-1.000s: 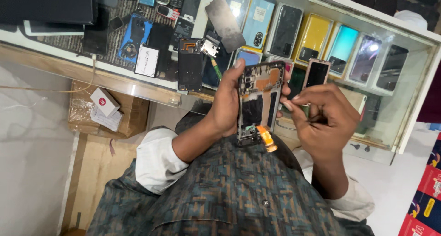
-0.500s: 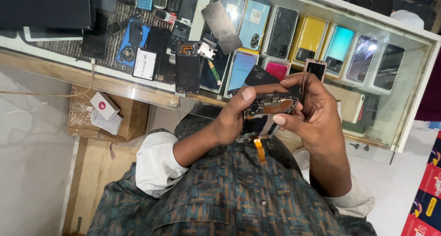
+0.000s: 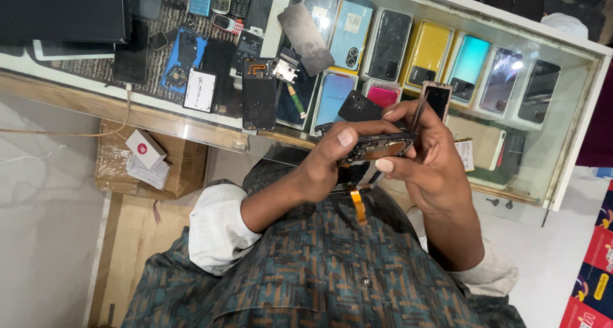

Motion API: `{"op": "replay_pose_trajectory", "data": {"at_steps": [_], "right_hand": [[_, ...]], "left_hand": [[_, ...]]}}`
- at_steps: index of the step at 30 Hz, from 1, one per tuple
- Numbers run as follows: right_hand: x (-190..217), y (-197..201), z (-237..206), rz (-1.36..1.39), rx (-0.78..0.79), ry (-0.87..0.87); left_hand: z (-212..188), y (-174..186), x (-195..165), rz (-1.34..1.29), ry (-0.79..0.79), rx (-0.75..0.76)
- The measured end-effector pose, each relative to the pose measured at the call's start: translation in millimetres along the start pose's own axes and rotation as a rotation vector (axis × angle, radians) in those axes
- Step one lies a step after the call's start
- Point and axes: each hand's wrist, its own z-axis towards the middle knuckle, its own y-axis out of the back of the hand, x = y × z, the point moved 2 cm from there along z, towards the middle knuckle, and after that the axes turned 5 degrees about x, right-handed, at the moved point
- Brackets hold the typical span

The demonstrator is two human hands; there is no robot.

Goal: The person disassembles a smartphone, removes the battery, and uses a plastic pry tool to separate internal components. They then handle a screen protector package and apply it to the phone's display.

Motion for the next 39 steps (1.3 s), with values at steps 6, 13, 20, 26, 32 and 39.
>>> {"op": "replay_pose_trajectory", "data": {"at_steps": [6,13,20,26,32,39], "right_hand": [[-9,3,-4,0.014,-0.005,0.16],[-13,-1,-2,-0.054,-0.086,0.17],[-3,-14,-5,0.034,-0.089,0.084],[-10,-6,-14,-0.059,-0.149,0.069],[-27,76,-23,-0.037,-0.354,0.149],[-57,179,-49,-1.58,-0.92,0.085]], "left_hand": [[0,-6,-8,0.139,-0.007,-0.006],[1,-5,-2,0.038,-0.051,-0.049],[-4,1,20,-0.463,-0.005,-0.261],[-1,-2,23,-0.58,0.098,-0.289],[5,-4,20,-0.767,0.239,-0.129],[-1,-7,23,-0.626,0.282,-0.239]]}}
